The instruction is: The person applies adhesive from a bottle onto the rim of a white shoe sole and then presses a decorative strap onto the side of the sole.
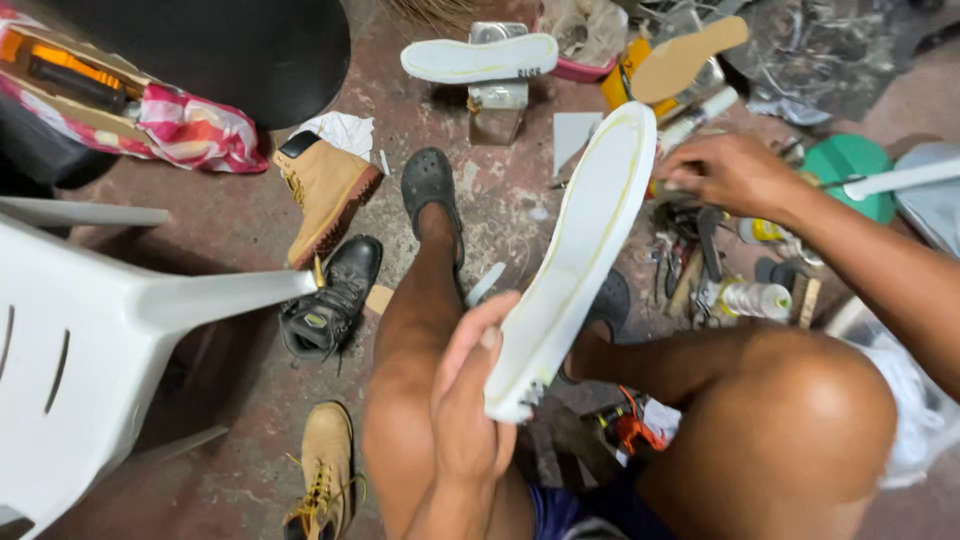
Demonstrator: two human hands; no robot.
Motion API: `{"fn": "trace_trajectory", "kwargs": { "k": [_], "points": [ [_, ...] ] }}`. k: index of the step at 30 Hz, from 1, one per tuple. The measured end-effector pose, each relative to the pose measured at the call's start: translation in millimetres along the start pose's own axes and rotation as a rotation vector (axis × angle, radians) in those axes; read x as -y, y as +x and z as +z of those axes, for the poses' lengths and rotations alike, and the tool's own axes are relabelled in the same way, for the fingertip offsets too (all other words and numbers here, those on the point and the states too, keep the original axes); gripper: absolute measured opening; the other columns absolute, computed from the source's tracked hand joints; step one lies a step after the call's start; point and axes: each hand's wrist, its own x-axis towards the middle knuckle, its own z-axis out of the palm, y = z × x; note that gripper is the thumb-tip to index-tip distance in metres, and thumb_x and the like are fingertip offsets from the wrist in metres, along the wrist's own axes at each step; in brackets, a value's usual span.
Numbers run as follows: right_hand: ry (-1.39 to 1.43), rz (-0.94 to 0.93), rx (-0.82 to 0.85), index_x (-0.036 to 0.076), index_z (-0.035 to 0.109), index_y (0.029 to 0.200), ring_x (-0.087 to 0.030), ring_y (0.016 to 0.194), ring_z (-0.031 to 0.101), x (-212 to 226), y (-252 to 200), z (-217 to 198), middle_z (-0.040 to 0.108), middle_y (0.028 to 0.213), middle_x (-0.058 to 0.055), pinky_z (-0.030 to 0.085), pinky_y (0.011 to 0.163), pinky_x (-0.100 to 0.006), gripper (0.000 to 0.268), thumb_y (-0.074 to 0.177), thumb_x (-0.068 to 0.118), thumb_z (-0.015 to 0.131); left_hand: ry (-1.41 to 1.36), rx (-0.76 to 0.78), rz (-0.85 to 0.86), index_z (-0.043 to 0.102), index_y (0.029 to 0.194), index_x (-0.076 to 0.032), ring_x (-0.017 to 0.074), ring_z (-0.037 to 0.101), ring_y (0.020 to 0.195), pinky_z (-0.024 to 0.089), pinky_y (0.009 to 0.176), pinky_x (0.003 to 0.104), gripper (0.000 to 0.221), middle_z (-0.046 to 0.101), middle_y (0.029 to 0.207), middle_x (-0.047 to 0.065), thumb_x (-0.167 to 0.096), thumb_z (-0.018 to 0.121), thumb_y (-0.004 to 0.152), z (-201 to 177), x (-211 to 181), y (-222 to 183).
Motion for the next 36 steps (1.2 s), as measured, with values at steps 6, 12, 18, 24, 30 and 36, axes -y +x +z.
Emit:
{"fn": "trace_trajectory", "kwargs": {
  "k": [6,12,18,24,30,36],
  "points": [
    [0.545,0.375,-0.390,0.001,0.074,0.115,-0.017,0.081,0.063,91.9,-187.2,-63.6,0.072,0.095,-0.012,0.050,0.072,-0.028,0.019,0.095,0.002,0.071,0.068,0.150,-0.134,0.059,0.136,0.006,0.0079,0.065,0.071,0.046,0.045,0.020,0.042,0.072,0.111,0.014,-0.017,0.050,0.102,-3.5,13.3,-8.9],
    [0.622,0.020,-0.584,-0.003,0.072,0.097,-0.014,0.086,0.070,184.3,-273.5,-43.2,0.073,0.096,-0.012,0.056,0.079,-0.024,0.008,0.090,-0.003,0.075,0.126,0.352,-0.244,0.065,0.129,0.006,0.0078,0.063,0.068,0.049,0.048,0.020,0.035,0.067,0.113,0.016,-0.014,0.051,0.105,-5.3,31.6,-21.1],
    [0.729,-0.036,-0.509,-0.001,0.074,0.103,-0.017,0.090,0.070,234.2,-260.3,-32.9,0.074,0.101,-0.012,0.056,0.081,-0.027,0.017,0.086,-0.004,0.075,0.176,0.444,-0.268,0.069,0.119,0.005,0.0063,0.065,0.070,0.049,0.049,0.018,0.033,0.067,0.133,0.017,-0.011,0.048,0.099,7.2,45.1,-29.4],
    [0.308,-0.175,-0.471,0.006,0.075,0.104,-0.016,0.089,0.075,258.5,-252.6,-40.2,0.076,0.099,-0.005,0.057,0.077,-0.027,0.019,0.085,0.004,0.078,0.209,0.481,-0.304,0.068,0.120,0.006,0.0058,0.065,0.069,0.049,0.048,0.018,0.032,0.070,0.124,0.015,-0.011,0.048,0.102,6.3,51.7,-27.8],
    [-0.043,-0.235,-0.531,0.010,0.075,0.108,-0.023,0.089,0.072,268.6,-254.3,-33.9,0.071,0.096,-0.004,0.057,0.077,-0.035,0.026,0.083,0.009,0.081,0.251,0.477,-0.306,0.069,0.122,0.006,0.0048,0.063,0.066,0.049,0.048,0.018,0.034,0.073,0.104,0.010,-0.012,0.048,0.103,3.2,57.6,-27.7],
    [-0.034,-0.227,-0.535,0.010,0.074,0.112,-0.022,0.088,0.070,265.9,-253.9,-34.6,0.070,0.095,-0.004,0.057,0.077,-0.034,0.030,0.083,0.012,0.082,0.265,0.444,-0.337,0.069,0.121,0.005,0.0047,0.062,0.060,0.047,0.044,0.018,0.034,0.072,0.090,0.007,-0.013,0.047,0.101,6.5,57.7,-25.9]
  ]
}}
